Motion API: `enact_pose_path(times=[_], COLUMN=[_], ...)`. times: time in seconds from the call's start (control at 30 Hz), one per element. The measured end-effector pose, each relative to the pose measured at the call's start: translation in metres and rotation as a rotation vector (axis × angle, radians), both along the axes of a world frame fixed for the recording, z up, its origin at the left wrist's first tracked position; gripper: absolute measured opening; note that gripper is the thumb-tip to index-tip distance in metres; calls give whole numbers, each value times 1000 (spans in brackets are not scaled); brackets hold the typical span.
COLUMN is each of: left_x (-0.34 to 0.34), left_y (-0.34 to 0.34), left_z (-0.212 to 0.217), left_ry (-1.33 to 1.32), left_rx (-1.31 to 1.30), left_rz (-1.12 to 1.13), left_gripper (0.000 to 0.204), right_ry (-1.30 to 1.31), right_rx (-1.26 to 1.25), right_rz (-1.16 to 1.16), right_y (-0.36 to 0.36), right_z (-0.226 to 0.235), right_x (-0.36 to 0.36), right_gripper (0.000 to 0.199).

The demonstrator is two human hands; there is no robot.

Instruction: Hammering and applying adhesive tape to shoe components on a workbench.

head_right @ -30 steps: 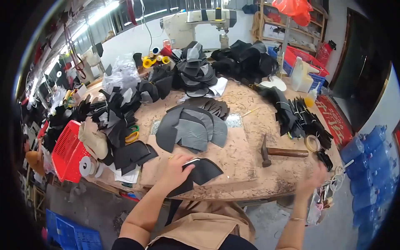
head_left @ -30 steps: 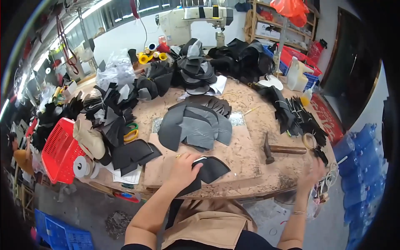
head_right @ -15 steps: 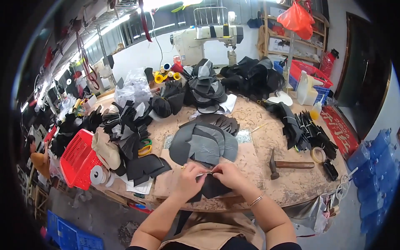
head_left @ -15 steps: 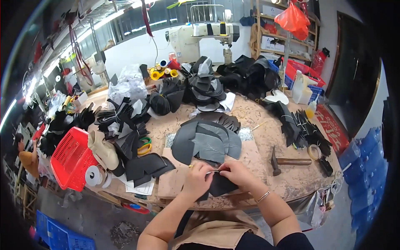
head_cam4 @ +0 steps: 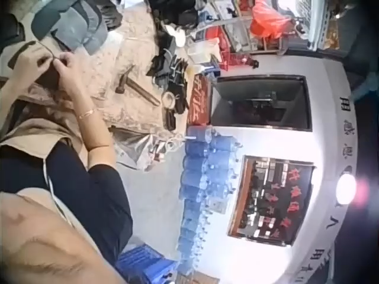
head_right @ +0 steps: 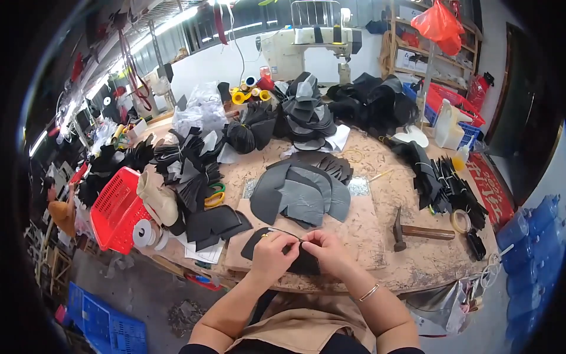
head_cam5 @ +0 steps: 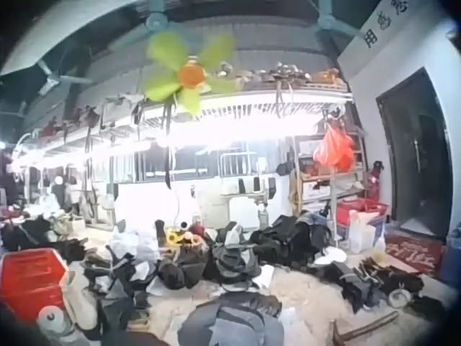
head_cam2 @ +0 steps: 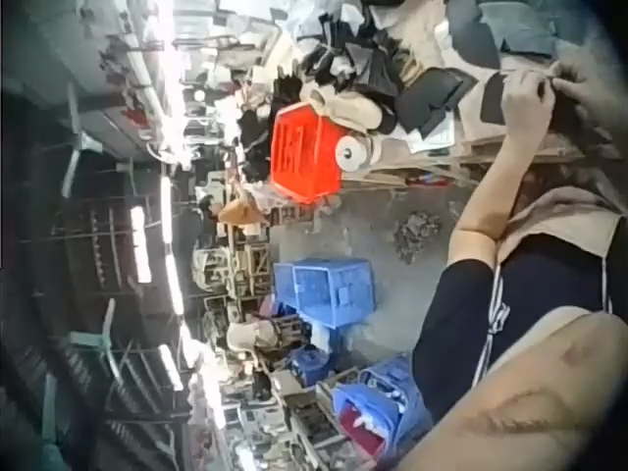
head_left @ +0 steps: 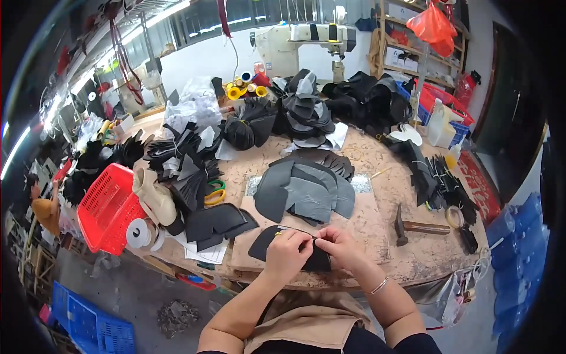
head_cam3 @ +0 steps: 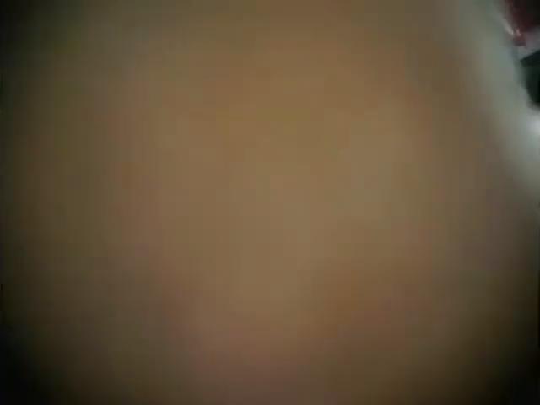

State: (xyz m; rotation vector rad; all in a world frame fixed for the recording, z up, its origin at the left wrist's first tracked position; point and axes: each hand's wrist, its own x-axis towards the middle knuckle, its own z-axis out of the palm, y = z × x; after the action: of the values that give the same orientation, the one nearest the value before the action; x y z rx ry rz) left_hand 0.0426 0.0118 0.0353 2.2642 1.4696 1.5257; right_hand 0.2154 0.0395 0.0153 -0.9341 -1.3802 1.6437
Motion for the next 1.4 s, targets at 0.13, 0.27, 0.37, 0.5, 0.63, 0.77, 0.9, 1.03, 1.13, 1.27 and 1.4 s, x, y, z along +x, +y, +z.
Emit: enact_pose_path(times=[0.13,0.27,0.37,0.5,0.63,0.77,0.9,1.03,1.13,1.27,1.4], left_x=[-1,1,1,-3,-13,-44,-129,-218,-234,-211,-127], left_y=[-3,-6,-10,-8,-10,-20,-43,-94,-118,-113,-63], left_z=[3,0,0,-3,-4,-2,-37,-67,-70,-55,5], left_ry=[-1,10,60,49,-90,-160,-425,-386,125,226,161], left_rx=[-28,-35,-34,-40,-45,18,-111,-173,-77,-39,-33], left_rz=[-5,19,70,30,21,120,348,634,839,697,690], left_gripper=[8,10,10,13,14,12,10,8,11,16,12], right_ry=[-59,-135,-183,-133,-20,110,-44,-454,-695,-837,-1189], right_rx=[67,179,234,106,-32,-94,-104,144,443,776,694], right_rz=[-32,-105,-155,-104,-26,-78,-75,-123,-243,-739,-877], right_y=[-7,-13,-19,-20,-11,-6,-1,14,20,36,33], right_z=[6,-9,-5,2,0,-4,17,18,5,-2,-33], right_x=[-3,-10,-16,-16,-12,-4,20,43,56,120,201], right_gripper=[16,17,19,15,12,14,15,15,19,23,32])
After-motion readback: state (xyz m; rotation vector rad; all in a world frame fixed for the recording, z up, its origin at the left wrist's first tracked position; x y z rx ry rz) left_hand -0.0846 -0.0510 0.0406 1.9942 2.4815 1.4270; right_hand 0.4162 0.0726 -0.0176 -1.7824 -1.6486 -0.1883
